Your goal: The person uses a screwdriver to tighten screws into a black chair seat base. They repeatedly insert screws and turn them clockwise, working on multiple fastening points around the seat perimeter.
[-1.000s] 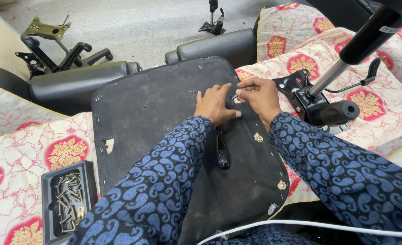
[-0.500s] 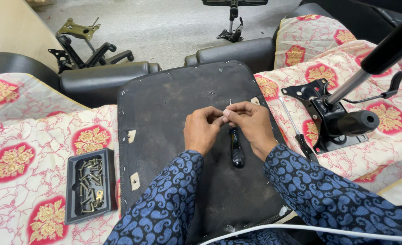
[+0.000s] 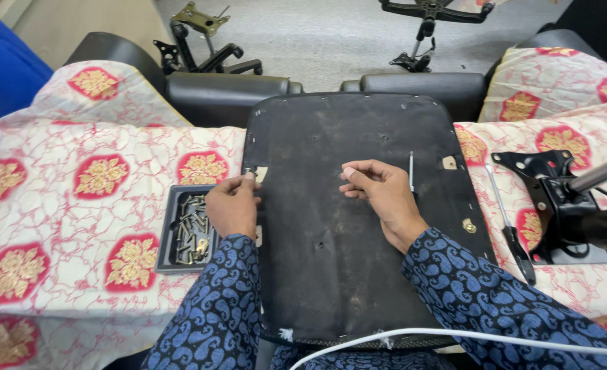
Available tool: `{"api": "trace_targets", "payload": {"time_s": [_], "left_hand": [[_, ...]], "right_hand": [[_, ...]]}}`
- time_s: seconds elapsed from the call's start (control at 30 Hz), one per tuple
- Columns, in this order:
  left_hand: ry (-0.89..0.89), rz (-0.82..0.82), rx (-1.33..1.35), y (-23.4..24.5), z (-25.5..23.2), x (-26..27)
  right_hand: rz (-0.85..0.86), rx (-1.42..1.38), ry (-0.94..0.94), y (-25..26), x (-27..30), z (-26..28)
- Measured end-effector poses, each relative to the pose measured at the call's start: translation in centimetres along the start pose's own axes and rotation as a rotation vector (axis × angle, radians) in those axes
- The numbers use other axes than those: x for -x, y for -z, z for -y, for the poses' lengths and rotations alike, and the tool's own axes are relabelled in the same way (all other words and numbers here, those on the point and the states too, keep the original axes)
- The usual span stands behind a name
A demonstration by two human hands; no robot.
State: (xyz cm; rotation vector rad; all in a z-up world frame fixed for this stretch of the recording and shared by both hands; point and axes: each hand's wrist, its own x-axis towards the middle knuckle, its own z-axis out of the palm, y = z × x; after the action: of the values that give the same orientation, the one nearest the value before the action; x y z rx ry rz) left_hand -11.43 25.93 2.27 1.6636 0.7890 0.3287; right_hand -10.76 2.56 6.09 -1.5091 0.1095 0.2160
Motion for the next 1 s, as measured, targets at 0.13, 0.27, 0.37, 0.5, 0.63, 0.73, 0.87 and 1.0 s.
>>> {"api": "trace_targets", "payload": {"time_s": [0.13,0.27,0.37,0.5,0.63,0.73,0.87,1.0], "left_hand": [[0.045,-0.177,-0.206,4.1,1.9,-2.3],[0.11,-0.299,-0.455,7.7,3.6,-3.8],[0.197,-0.309,-0.44,8.7,5.1,-3.9],[0.069,-0.288,-0.482,8.3,5.8,-4.1],[-0.04,-0.234,-0.48,5.5,4.4,-3.4],[-0.135,-0.102,-0.434,3.0,2.5,-2.3],[-0.352,0.094,-0.449,0.0,0.4,-0.1],[-0.503,0.378,-0.449,-2.4,-0.4,3.1]], "right_hand": [[0.041,0.025,0.001,-0.6,0.5,-0.4],[0.009,0.073,0.017,0.8,1.4,-0.9],[-0.064,0.141,0.05,2.7,1.8,-1.3],[-0.222,0.316,0.057,4.5,2.5,-2.2],[-0.419,0.794,0.086,5.3,3.8,-3.5],[-0.451,0.989,0.132,5.5,4.5,-4.5],[-0.413,1.054,0.076,5.5,5.4,-5.7],[-0.395,1.041,0.102,5.5,6.3,-6.2]]}}
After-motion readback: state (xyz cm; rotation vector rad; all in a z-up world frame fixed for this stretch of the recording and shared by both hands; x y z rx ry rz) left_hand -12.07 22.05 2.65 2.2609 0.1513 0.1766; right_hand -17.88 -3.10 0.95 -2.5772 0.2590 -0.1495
